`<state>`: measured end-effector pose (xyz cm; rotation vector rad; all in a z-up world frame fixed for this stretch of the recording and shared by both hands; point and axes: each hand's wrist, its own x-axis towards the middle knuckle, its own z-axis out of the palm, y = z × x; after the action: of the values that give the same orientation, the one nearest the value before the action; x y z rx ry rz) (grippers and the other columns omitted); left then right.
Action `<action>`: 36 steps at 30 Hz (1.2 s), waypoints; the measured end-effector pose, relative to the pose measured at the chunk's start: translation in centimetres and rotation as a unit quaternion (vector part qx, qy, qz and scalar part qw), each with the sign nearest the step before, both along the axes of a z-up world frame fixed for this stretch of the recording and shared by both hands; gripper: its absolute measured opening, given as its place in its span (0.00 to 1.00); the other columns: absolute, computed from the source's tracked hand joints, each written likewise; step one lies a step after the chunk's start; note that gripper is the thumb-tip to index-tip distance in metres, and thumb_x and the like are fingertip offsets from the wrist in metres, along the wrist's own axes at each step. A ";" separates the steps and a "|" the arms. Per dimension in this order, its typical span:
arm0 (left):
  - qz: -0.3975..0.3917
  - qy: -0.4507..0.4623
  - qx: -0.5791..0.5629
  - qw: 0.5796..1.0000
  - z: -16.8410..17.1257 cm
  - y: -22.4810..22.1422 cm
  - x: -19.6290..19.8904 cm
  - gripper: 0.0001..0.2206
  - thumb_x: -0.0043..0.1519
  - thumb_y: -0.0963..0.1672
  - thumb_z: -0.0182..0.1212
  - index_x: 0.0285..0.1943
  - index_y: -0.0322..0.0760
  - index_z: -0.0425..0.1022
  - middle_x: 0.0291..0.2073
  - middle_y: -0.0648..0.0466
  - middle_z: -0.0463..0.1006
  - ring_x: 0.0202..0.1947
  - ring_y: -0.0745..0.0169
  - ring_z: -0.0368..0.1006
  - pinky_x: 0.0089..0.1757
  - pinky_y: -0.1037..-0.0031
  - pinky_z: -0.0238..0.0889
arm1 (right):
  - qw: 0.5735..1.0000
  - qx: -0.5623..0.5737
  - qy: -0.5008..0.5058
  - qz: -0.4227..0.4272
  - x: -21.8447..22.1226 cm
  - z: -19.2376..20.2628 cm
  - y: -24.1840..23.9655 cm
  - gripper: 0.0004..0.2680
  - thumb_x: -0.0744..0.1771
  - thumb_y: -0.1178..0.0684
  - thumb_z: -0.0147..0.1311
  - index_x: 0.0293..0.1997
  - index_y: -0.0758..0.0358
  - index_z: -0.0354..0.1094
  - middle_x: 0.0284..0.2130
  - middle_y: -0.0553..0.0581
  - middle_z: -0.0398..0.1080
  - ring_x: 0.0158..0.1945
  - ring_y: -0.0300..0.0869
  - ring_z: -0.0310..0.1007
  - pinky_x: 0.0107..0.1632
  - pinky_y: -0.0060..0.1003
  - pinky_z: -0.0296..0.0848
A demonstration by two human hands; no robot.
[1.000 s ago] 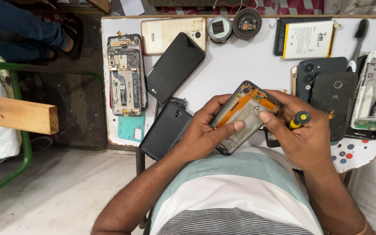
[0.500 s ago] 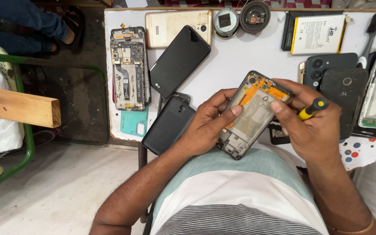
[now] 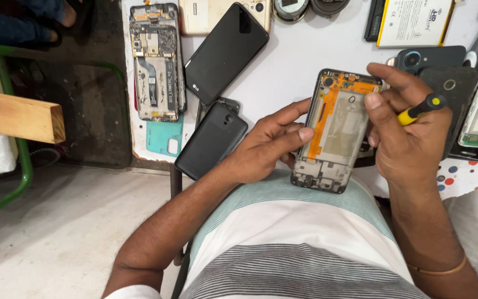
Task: The person uses a screwdriver to remove screws from a disassembled smartphone chassis. They then use their fingers to peel off an orange adhesive strip from the inside of the frame.
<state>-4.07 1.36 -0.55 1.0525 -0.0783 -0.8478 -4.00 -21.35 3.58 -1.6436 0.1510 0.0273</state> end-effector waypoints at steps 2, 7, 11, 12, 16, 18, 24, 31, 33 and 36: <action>0.005 -0.009 -0.004 1.000 -0.1 0.0 0.1 0.29 0.73 0.48 0.50 0.83 0.38 0.49 0.44 0.50 0.82 0.37 0.71 0.78 0.35 0.78 0.75 | 1.000 0.001 -0.017 0.009 0.0 0.1 0.1 0.12 0.73 0.59 0.58 0.65 0.73 0.67 0.29 0.53 0.72 0.21 0.28 0.60 0.25 0.21 0.58; 0.043 -0.046 -0.010 0.998 -0.3 0.2 0.0 0.30 0.74 0.49 0.48 0.83 0.38 0.44 0.45 0.45 0.82 0.42 0.64 0.82 0.36 0.74 0.80 | 0.994 -0.046 -0.095 0.011 -0.3 0.7 0.5 0.16 0.71 0.56 0.60 0.64 0.72 0.61 0.50 0.57 0.72 0.31 0.25 0.65 0.30 0.19 0.62; 0.080 -0.041 -0.011 0.996 -0.5 0.1 0.1 0.31 0.74 0.49 0.47 0.84 0.38 0.42 0.48 0.44 0.82 0.45 0.60 0.82 0.36 0.71 0.82 | 0.977 -0.166 -0.131 0.023 -0.9 1.6 0.5 0.11 0.70 0.57 0.62 0.56 0.69 0.69 0.52 0.59 0.70 0.29 0.26 0.64 0.29 0.19 0.63; 0.086 -0.038 -0.004 0.996 -0.5 0.2 0.0 0.31 0.74 0.49 0.47 0.84 0.38 0.41 0.48 0.43 0.82 0.46 0.59 0.82 0.36 0.71 0.82 | 0.969 -0.197 -0.142 0.041 -1.2 1.6 0.5 0.10 0.69 0.58 0.63 0.54 0.69 0.71 0.52 0.60 0.70 0.28 0.26 0.64 0.29 0.20 0.64; 0.092 -0.049 -0.007 0.995 -0.7 0.2 0.0 0.30 0.74 0.49 0.48 0.83 0.39 0.42 0.50 0.43 0.82 0.47 0.59 0.82 0.36 0.71 0.82 | 0.947 -0.261 -0.158 0.104 -2.4 1.5 0.4 0.09 0.65 0.61 0.69 0.48 0.69 0.74 0.50 0.60 0.72 0.24 0.27 0.60 0.27 0.22 0.63; 0.094 -0.049 -0.011 0.994 -0.7 0.2 -0.1 0.30 0.74 0.49 0.48 0.83 0.38 0.43 0.50 0.42 0.82 0.47 0.59 0.82 0.36 0.70 0.82 | 0.942 -0.266 -0.157 0.131 -3.0 1.2 0.6 0.11 0.65 0.62 0.72 0.51 0.68 0.75 0.51 0.58 0.71 0.24 0.26 0.60 0.28 0.21 0.63; 0.095 -0.045 -0.010 0.994 -0.5 0.2 -0.1 0.29 0.74 0.49 0.47 0.83 0.39 0.45 0.51 0.44 0.81 0.50 0.61 0.81 0.40 0.71 0.82 | 0.940 -0.277 -0.159 0.120 -3.0 0.9 1.1 0.12 0.64 0.62 0.73 0.50 0.66 0.75 0.50 0.56 0.71 0.25 0.26 0.61 0.28 0.21 0.64; 0.096 -0.031 -0.015 0.995 -0.7 0.1 -0.2 0.27 0.74 0.48 0.48 0.82 0.39 0.49 0.49 0.45 0.81 0.47 0.62 0.80 0.37 0.73 0.79 | 0.944 -0.270 -0.153 0.116 -3.1 0.9 1.1 0.11 0.64 0.63 0.71 0.49 0.66 0.75 0.49 0.56 0.71 0.26 0.27 0.61 0.27 0.21 0.63; 0.096 -0.032 -0.011 0.995 -0.8 0.1 -0.2 0.27 0.74 0.48 0.48 0.81 0.39 0.50 0.49 0.46 0.82 0.47 0.63 0.80 0.36 0.74 0.79 | 0.947 -0.263 -0.148 0.112 -3.0 1.0 1.1 0.11 0.64 0.63 0.71 0.48 0.66 0.75 0.49 0.56 0.71 0.25 0.27 0.61 0.26 0.21 0.62; 0.097 -0.030 -0.012 0.995 -1.0 0.1 -0.3 0.27 0.74 0.48 0.49 0.81 0.38 0.50 0.50 0.46 0.81 0.48 0.63 0.80 0.39 0.72 0.80 | 0.951 -0.244 -0.154 0.109 -2.9 1.3 0.9 0.11 0.65 0.63 0.69 0.50 0.67 0.74 0.50 0.57 0.71 0.23 0.26 0.62 0.27 0.21 0.63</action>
<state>-4.38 1.48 -1.51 1.0442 -0.0364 -0.6382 -6.90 -20.42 4.85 -2.1290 -0.2860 -0.1062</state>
